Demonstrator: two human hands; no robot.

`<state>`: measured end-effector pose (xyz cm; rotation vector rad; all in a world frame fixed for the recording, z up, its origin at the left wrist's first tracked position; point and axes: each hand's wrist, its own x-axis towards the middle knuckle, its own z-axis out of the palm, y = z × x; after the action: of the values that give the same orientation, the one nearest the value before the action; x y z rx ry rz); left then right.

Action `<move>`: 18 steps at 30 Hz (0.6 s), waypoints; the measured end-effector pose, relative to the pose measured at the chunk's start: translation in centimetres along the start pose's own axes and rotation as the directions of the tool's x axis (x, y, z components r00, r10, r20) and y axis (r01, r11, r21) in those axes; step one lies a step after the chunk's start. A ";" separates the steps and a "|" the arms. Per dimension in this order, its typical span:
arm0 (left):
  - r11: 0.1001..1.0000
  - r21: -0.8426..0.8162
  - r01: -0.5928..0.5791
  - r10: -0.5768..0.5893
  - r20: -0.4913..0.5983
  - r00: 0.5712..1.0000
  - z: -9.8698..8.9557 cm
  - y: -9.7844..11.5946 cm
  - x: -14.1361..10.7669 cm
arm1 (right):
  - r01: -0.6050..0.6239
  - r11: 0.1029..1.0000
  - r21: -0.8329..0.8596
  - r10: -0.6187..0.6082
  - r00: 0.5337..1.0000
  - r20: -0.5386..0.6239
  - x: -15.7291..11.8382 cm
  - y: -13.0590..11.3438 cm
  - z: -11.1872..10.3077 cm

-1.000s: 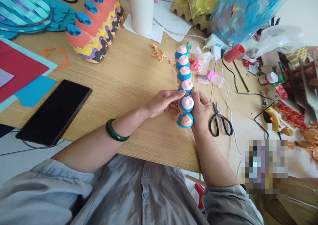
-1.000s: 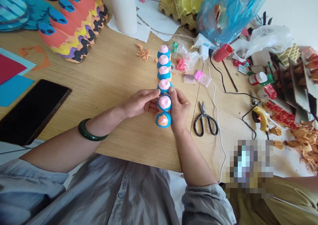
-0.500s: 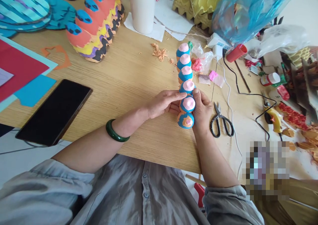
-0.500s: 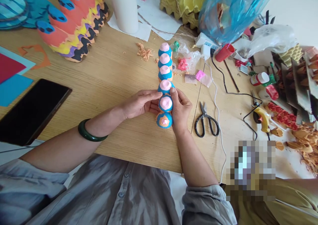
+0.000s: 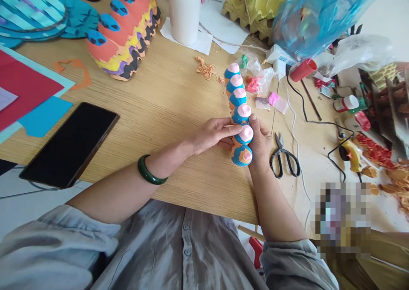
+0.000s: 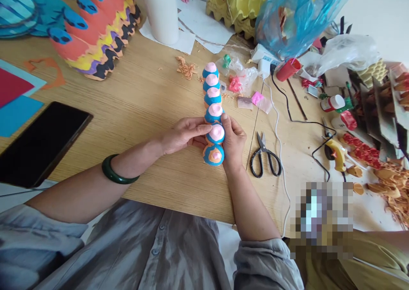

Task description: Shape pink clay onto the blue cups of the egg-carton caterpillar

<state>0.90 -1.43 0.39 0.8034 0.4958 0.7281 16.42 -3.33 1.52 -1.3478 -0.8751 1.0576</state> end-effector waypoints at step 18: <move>0.993 0.109 -0.043 0.045 -0.014 0.999 0.4 0.1 -0.2 | 0.197 0.962 -0.192 -0.211 0.976 -0.056 -0.2 -0.2 -0.3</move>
<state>0.96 -1.77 0.71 0.9133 0.5381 0.7537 16.62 -3.60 1.77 -1.4078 -1.0519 0.7758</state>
